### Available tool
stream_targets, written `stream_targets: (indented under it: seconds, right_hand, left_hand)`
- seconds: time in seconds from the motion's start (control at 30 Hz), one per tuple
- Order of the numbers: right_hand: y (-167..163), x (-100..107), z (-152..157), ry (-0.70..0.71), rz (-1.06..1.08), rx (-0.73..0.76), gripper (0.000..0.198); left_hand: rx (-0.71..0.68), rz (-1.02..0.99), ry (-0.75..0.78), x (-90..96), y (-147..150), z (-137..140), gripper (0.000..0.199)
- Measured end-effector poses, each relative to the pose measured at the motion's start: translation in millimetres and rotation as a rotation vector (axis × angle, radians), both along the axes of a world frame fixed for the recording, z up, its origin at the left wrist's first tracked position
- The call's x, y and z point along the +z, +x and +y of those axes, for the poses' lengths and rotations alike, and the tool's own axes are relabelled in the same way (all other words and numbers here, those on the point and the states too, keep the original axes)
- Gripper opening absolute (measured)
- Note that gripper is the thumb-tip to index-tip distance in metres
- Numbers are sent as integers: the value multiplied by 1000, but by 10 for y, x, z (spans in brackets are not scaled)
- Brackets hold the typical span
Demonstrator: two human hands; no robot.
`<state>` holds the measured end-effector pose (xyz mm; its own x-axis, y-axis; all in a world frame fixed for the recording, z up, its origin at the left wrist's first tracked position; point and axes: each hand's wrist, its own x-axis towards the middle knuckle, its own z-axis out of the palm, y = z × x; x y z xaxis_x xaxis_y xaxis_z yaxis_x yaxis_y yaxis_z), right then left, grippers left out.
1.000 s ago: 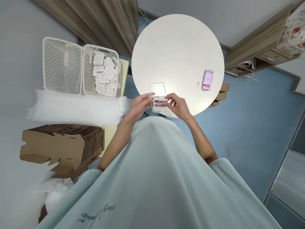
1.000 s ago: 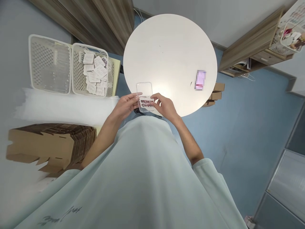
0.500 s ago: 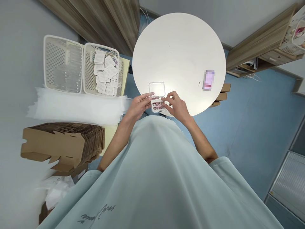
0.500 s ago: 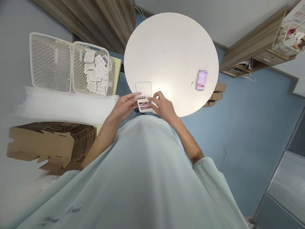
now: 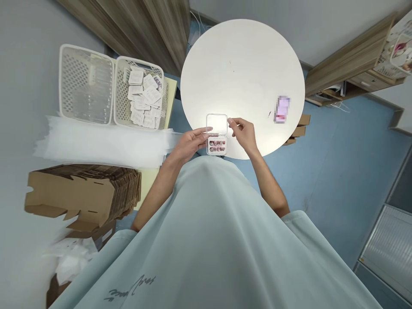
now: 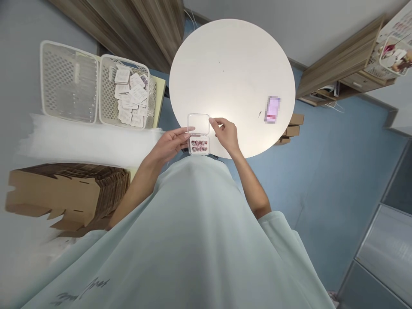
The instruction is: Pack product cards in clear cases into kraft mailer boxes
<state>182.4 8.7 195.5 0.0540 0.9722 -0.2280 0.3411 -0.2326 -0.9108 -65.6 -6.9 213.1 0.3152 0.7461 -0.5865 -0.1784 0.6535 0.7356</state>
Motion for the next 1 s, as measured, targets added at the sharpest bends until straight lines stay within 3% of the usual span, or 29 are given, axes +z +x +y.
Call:
stream_targets:
  seconds: [0.23,0.47,0.7,0.8,1.0]
  right_hand:
    - [-89,-100,159,-55,112,35,69]
    - [-143,163,132,25,84,96,62]
    - [-105,425,-203,63,51,239,50]
    - [-88,420,-389,26,60,249,48]
    - [-121,304,-632,-103,118,169,67]
  left_hand:
    - [-61,-51,-28,27,-66,-61,56]
    - [35,-31,-61,-84,-140,-130,56]
    - [91,-61,-55,-152,-154,-141,48]
    - [109,-64,-50,-134,-154,-142,52]
    - [100,-37,-15,-62,-167,-115,49]
